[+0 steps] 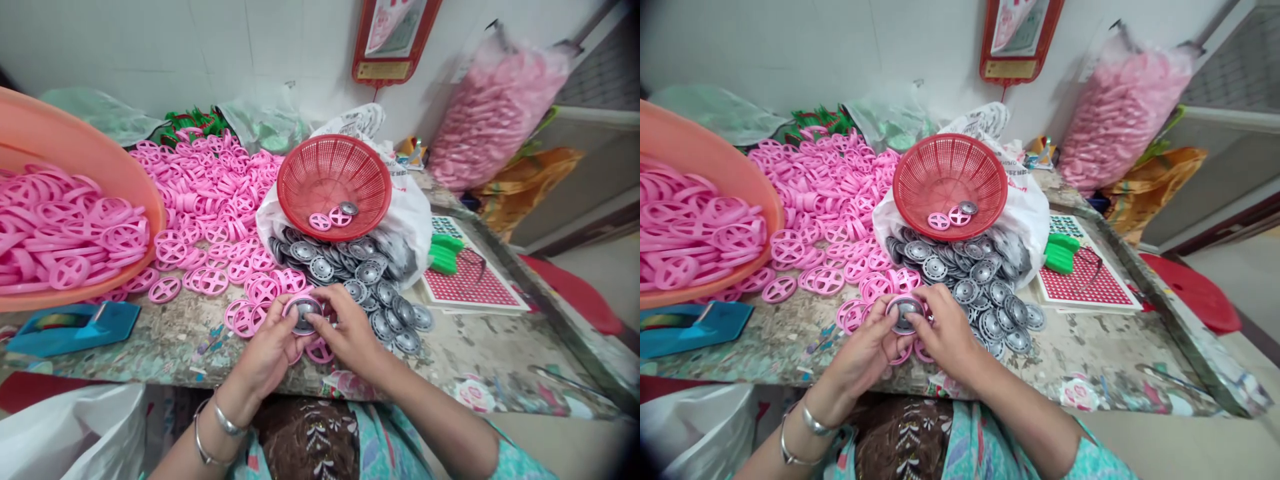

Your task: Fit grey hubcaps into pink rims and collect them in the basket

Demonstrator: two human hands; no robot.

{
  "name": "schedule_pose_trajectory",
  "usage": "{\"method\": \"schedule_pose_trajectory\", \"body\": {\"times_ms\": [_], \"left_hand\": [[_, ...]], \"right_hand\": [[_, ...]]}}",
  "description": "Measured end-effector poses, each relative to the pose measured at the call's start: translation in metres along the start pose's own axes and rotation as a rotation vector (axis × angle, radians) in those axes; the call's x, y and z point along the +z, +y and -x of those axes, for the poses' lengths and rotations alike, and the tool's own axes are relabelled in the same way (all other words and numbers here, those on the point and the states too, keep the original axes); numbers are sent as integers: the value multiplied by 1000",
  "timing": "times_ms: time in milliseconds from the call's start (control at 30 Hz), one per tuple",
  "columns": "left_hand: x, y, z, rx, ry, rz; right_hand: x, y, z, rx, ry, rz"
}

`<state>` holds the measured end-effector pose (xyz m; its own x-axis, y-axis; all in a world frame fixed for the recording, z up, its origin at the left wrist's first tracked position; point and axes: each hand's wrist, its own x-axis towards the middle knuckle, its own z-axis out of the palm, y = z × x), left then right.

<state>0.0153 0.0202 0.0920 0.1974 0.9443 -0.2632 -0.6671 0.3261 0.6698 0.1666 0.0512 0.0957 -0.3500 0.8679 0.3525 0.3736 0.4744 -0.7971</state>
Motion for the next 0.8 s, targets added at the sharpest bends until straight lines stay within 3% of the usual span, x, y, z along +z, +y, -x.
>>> {"method": "schedule_pose_trajectory", "body": {"times_ms": [133,367,467,533,600,667,800], "left_hand": [[3,3,-11,34,31,-182],[-6,-1,-25,118,136,-474],[-24,-2,-14,257,145,-882],[-39,-4,-2,392,60,-1269],[-52,-8,11,453,9,-1558],[-60,-15,20,483,29,-1735],[-66,-26,25,524,105,-1887]], "right_hand": [[-4,2,-10,175,-87,-148],[-4,20,-44,374,-82,-522],[-14,31,-70,418,88,-673],[-23,35,-83,365,189,-736],[-30,36,-84,286,259,-648],[-33,34,-74,199,251,-392],[-35,26,-30,-35,-75,193]]}}
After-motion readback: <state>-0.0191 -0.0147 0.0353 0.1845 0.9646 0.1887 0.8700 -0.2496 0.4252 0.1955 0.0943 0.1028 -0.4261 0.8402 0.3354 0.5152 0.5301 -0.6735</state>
